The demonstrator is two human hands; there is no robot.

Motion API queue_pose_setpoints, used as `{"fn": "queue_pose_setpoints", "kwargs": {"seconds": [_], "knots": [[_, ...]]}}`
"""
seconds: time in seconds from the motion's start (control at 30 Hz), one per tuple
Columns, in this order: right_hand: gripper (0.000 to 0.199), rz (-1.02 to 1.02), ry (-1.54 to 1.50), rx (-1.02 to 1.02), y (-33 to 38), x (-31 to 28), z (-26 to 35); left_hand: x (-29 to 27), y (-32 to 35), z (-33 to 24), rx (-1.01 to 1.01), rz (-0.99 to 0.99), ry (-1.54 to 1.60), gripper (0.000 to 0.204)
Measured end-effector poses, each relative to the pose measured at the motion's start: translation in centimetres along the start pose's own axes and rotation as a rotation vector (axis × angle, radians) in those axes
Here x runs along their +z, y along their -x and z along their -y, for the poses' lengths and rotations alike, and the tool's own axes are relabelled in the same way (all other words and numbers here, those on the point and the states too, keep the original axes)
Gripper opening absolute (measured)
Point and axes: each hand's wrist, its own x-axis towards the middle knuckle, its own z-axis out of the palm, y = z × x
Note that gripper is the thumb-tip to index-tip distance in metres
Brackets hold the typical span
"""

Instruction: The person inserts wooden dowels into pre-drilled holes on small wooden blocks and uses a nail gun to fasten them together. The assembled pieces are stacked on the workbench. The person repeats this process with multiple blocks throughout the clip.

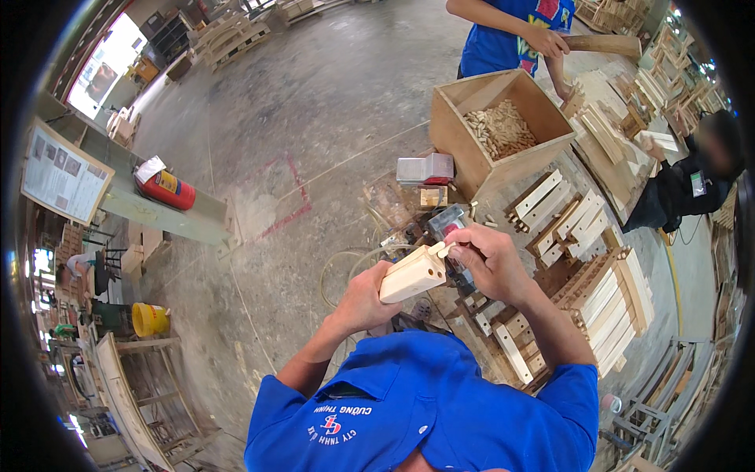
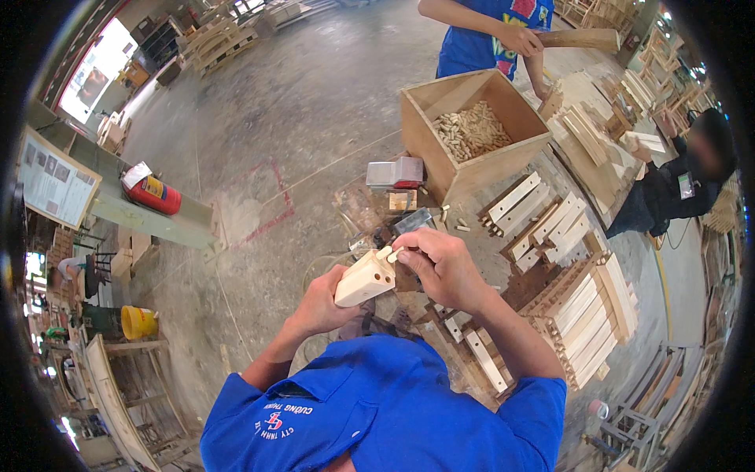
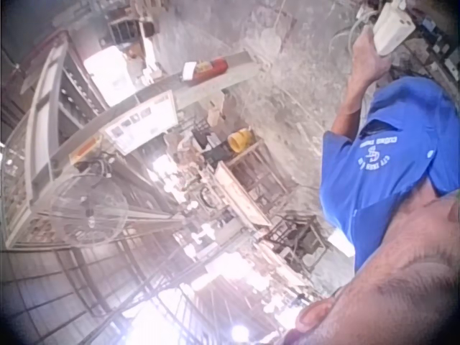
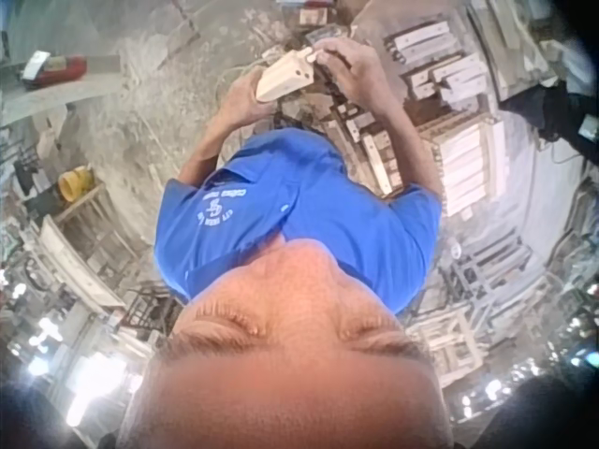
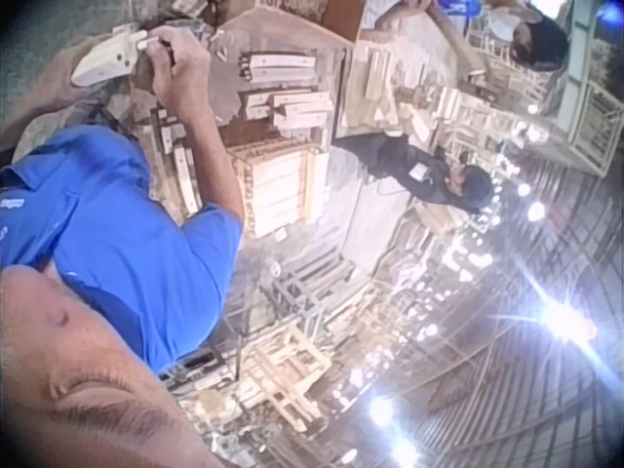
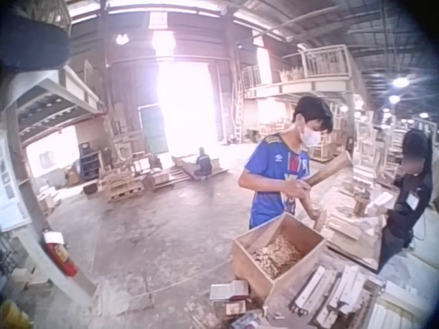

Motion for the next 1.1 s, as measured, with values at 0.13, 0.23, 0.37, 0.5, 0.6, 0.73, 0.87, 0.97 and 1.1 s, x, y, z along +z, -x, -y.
{"fn": "queue_pose_setpoints", "kwargs": {"seconds": [0.13, 0.23, 0.37, 0.5, 0.6, 0.73, 0.87, 0.97, 1.1], "knots": [[0.015, 0.025, 0.051, -0.039, -0.1, 0.0, 0.2, -0.1, 0.0, 0.2, 0.014, 0.006, 0.004, 0.050], [0.016, 0.019, 0.023, -0.069, 0.0, 0.1, -0.1, -0.2, 0.0, 0.3, 0.031, 0.006, 0.008, 0.051], [0.019, 0.029, 0.004, -0.058, -0.2, 0.1, 0.2, -0.2, -0.1, 0.4, 0.044, -0.001, 0.014, 0.051], [0.021, 0.052, -0.016, -0.013, -0.3, 0.2, 0.2, -0.2, -0.2, 0.6, 0.026, 0.001, 0.018, 0.050], [0.020, 0.004, -0.122, 0.051, 0.3, 0.7, -1.4, -0.3, -0.2, 0.7, -0.007, 0.025, 0.063, 0.050], [0.014, -0.085, -0.292, 0.155, 0.8, 1.2, -3.6, -0.1, 0.0, 1.5, -0.047, 0.000, 0.104, 0.049], [0.014, 0.065, -0.108, 0.369, 1.3, 0.1, -6.2, -0.2, 0.1, 2.2, -0.069, -0.036, 0.092, 0.050], [0.019, 0.119, 0.143, 0.447, 1.5, -0.5, -9.1, -0.3, 0.2, 2.5, -0.098, -0.030, 0.047, 0.050], [0.029, -0.120, 0.131, 0.450, -0.8, -0.7, -12.0, -0.2, 0.3, 2.9, -0.107, -0.034, 0.064, 0.050]]}}
